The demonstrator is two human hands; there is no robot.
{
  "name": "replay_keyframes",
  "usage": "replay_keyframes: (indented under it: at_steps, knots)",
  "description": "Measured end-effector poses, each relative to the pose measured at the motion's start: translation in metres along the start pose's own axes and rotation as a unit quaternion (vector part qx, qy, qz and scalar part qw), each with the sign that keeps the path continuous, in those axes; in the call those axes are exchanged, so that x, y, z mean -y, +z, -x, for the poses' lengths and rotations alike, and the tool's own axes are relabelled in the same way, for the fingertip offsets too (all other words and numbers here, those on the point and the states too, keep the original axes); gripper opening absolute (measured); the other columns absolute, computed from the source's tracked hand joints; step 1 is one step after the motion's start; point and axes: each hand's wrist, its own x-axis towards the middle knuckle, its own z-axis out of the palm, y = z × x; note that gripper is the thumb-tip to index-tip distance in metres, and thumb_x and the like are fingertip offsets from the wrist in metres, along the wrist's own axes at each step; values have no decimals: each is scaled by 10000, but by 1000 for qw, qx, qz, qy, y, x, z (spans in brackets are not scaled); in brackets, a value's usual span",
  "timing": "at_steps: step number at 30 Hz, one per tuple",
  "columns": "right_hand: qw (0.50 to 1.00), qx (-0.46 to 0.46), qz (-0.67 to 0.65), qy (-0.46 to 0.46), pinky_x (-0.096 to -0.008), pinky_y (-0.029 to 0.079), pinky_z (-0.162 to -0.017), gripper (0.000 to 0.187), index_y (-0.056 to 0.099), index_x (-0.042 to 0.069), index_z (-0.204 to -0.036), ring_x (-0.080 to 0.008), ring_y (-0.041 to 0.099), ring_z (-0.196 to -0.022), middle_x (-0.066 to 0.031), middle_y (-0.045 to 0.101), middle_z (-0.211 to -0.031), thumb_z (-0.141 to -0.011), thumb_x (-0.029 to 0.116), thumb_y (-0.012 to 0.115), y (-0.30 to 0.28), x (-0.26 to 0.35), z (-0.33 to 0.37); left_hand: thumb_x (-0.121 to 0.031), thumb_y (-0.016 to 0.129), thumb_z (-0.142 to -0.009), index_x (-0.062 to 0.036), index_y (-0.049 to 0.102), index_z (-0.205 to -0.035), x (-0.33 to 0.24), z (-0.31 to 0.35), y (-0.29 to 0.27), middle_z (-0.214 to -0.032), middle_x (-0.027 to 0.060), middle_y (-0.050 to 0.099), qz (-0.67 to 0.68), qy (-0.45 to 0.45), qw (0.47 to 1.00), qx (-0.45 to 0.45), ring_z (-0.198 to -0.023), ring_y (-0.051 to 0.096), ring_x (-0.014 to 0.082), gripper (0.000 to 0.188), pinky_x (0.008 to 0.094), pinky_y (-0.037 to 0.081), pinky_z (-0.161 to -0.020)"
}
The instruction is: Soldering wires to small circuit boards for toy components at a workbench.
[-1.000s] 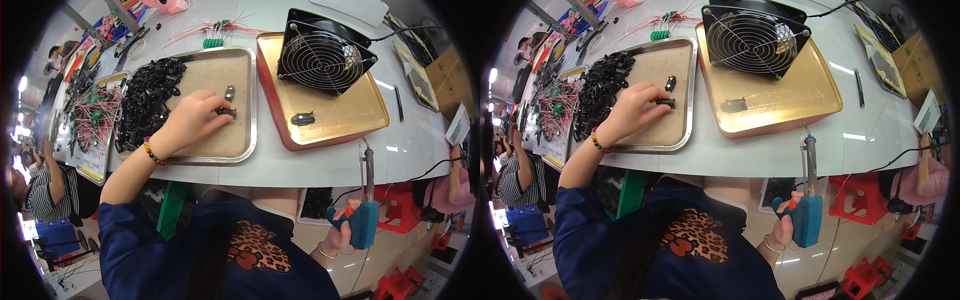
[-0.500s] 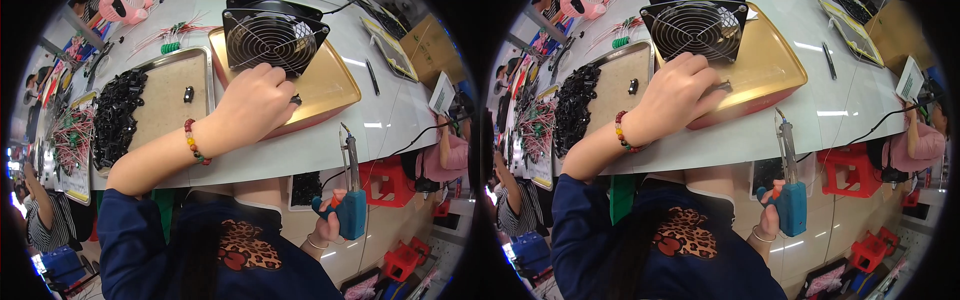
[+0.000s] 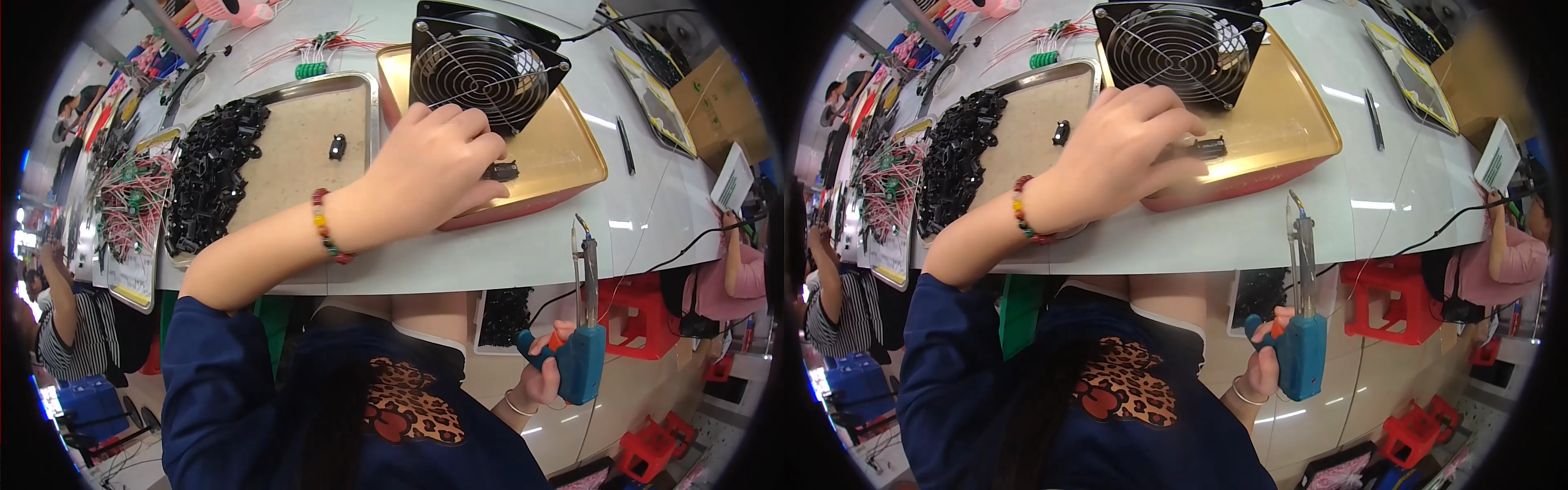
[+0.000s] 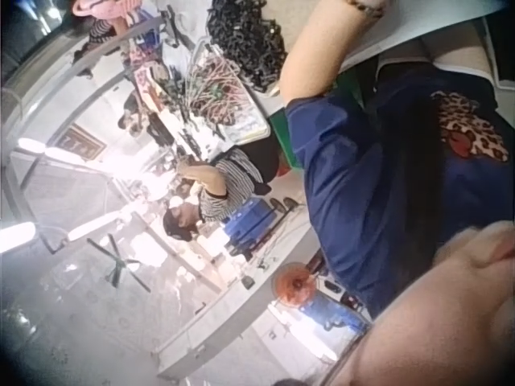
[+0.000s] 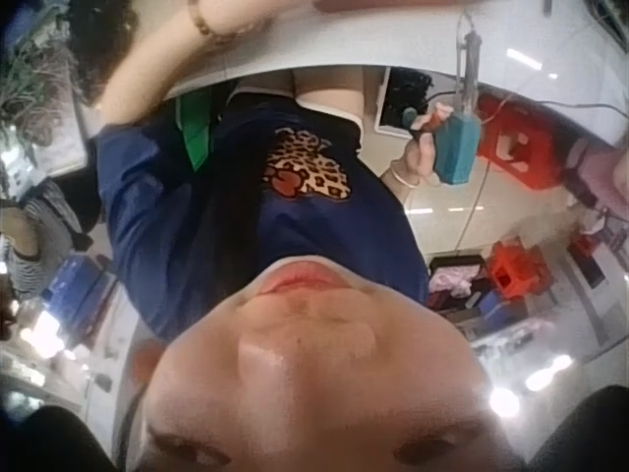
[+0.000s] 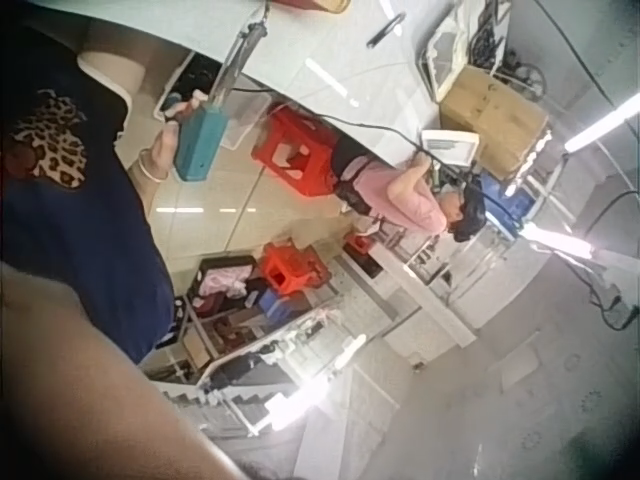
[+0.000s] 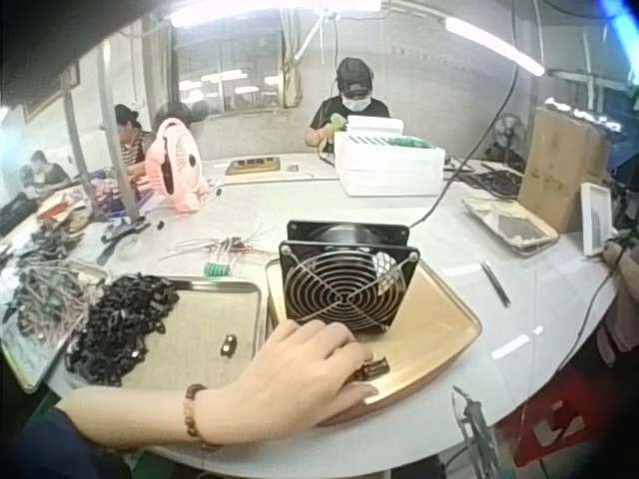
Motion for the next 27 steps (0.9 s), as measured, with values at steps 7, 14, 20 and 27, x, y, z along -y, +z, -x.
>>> replay_keyframes:
  at_steps: [7,14,20,27]
  knots:
    - [1000,-29,-9,-2,-257,410,-533,437,476,-95,-1052,-171,512,-576,-223,497,-1078,-695,150,535,-10,2,5,-145,621,-804,-87,640,-968,142,19,-55,-738,119,640,-18,-178,984,-16,-659,621,194,175,296,494,-612]
    - [1000,-7,8,-17,-246,422,-536,417,486,-81,-1050,-160,515,-579,-211,503,-1066,-702,145,526,-7,5,1,-108,630,-762,-92,591,-1153,282,65,-51,-916,53,619,221,-356,885,202,-778,560,97,393,236,460,-719]
    - [999,-32,16,10,-246,422,-532,421,500,-72,-1044,-154,512,-567,-199,513,-1060,-690,155,527,-2,5,3,-113,637,-755,-74,600,-1064,282,57,-40,-852,36,621,199,-373,885,194,-756,551,83,314,221,445,-680]
    - [1000,-25,14,6,-244,424,-529,424,505,-70,-1044,-151,510,-561,-193,517,-1054,-688,159,529,0,4,0,-45,642,-721,-72,581,-1060,291,58,-43,-831,37,617,261,-367,872,191,-737,547,89,345,229,441,-632]
